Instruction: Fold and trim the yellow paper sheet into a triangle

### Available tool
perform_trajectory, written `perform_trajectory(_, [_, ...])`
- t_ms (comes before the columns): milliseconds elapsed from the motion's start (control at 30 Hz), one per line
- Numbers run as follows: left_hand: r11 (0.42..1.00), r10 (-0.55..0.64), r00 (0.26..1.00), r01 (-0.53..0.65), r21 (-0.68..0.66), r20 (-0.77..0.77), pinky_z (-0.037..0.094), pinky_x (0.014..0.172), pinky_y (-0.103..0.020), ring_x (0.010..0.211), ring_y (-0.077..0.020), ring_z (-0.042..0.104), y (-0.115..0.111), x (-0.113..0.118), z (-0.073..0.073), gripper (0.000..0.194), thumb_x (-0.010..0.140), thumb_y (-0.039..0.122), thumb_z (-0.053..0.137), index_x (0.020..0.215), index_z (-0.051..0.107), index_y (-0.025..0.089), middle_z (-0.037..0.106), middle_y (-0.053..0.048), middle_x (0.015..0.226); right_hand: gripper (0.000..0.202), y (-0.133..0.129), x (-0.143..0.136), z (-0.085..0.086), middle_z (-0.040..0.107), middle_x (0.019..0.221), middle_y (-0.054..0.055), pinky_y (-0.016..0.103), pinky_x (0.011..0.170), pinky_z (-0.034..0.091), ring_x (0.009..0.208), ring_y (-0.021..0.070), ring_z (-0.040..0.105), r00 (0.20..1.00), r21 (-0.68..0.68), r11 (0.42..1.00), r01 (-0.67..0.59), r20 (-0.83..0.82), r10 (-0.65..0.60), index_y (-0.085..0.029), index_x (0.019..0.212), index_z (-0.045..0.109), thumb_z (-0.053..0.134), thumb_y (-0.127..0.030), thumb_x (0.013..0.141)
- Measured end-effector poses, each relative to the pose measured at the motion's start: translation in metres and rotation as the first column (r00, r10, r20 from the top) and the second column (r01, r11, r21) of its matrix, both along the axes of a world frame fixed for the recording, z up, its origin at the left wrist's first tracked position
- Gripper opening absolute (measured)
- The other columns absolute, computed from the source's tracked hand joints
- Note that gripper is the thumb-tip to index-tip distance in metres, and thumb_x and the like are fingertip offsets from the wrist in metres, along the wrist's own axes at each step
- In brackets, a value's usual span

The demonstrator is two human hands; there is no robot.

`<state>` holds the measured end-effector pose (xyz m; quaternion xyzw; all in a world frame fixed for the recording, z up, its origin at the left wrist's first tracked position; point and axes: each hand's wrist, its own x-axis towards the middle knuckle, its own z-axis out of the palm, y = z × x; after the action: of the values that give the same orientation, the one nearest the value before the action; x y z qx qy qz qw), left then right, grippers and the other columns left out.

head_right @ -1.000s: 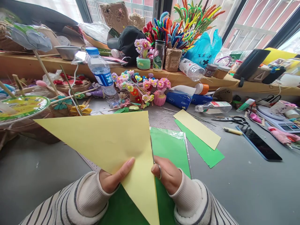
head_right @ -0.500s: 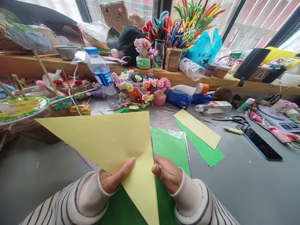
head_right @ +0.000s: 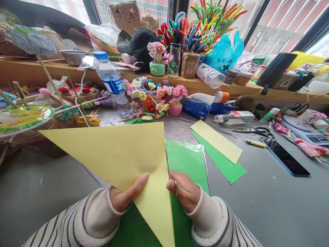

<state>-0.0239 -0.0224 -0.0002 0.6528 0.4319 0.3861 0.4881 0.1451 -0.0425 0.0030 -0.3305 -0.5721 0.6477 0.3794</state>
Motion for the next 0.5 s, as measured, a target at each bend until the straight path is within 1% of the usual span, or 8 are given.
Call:
perform_trajectory(200, [1.0,-0.021,0.999,0.022,-0.011,0.032,0.033,0.092,-0.034,0.102,-0.0216,0.046,-0.0003,0.0001,0.001,0.04,0.075,0.037,0.043,0.11,0.046,0.019,0.057,-0.005,0.103,0.051,-0.0007,-0.001,0.0014,0.057,0.097,0.011,0.037,0.08,0.039,0.094,0.0252,0.05,0.999,-0.023,0.999,0.029,0.02,-0.028,-0.012,0.104,0.05,0.037,-0.052,0.074])
perform_trajectory(367, [1.0,0.005,1.0,-0.004,0.015,-0.012,0.034,0.091,-0.036,0.101,-0.0227,0.047,-0.0002,0.0,0.0017,0.042,0.074,0.038,0.044,0.111,0.045,0.019,0.057,-0.006,0.103,0.053,0.0,-0.0016,0.0029,0.056,0.097,0.011,0.037,0.08,0.039,0.095,0.0253,0.049,0.999,-0.015,0.999,0.034,0.036,-0.033,-0.012,0.105,0.049,0.036,-0.053,0.074])
perform_trajectory(500, [1.0,0.002,1.0,-0.002,0.014,0.015,0.033,0.093,-0.034,0.104,-0.0213,0.045,-0.0001,0.0002,0.0027,0.041,0.075,0.035,0.043,0.113,0.044,0.019,0.057,-0.005,0.104,0.052,-0.0002,-0.0026,0.0035,0.055,0.1,0.012,0.037,0.081,0.039,0.096,0.0253,0.048,0.998,-0.003,0.999,0.039,0.04,-0.039,-0.012,0.107,0.048,0.034,-0.051,0.076])
